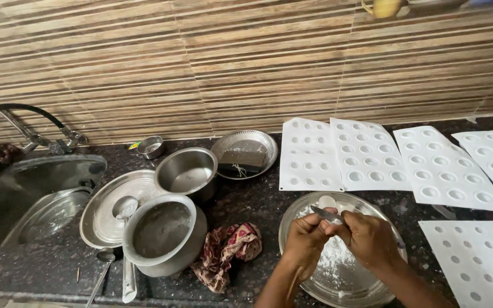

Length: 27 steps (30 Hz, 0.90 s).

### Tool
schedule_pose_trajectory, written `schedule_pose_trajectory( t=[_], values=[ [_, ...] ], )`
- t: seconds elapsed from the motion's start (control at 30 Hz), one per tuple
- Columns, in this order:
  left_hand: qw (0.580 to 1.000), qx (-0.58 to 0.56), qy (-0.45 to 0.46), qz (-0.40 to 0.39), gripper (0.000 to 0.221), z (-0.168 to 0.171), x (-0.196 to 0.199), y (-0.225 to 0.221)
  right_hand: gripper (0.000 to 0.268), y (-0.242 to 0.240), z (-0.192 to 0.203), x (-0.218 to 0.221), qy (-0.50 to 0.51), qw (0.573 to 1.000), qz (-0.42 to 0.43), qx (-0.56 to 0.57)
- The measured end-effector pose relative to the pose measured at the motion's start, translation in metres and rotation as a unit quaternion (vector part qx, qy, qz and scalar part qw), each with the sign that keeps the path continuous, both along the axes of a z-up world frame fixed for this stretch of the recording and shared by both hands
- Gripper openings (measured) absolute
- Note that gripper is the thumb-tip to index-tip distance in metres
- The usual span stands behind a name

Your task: Cutting small blocks of a white substance into pieces and scooping granular white material from a sack into a container.

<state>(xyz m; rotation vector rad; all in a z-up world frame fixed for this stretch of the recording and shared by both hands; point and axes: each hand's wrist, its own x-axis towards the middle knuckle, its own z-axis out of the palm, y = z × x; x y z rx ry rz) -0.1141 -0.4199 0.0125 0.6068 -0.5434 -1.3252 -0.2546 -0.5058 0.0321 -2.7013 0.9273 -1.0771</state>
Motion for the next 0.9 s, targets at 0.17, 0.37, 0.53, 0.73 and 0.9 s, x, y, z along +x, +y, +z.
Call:
schedule_pose_trajectory(
  t=[0.17,0.37,0.53,0.73,0.9],
  values=[
    [1.000,0.010,0.026,0.006,0.020,-0.013,0.001,-0.007,0.056,0.000,0.002,0.001,0.020,1.000,-0.006,0.005],
    [1.000,0.018,0.002,0.000,0.019,-0.032,0.011,-0.008,0.066,-0.005,0.011,-0.001,0.023,1.000,0.006,0.003],
    [0.998,0.018,-0.053,0.002,0.019,-0.028,0.012,-0.005,0.069,-0.008,0.006,0.000,0.053,0.998,0.022,0.022],
    [0.999,-0.013,-0.051,0.001,0.016,-0.024,0.009,-0.002,0.063,0.001,0.005,0.004,0.006,0.998,0.054,0.035],
    [0.999,0.003,-0.034,0.011,0.015,-0.010,0.001,0.002,0.055,-0.002,0.001,-0.001,0.076,0.997,0.001,0.023]
  ],
)
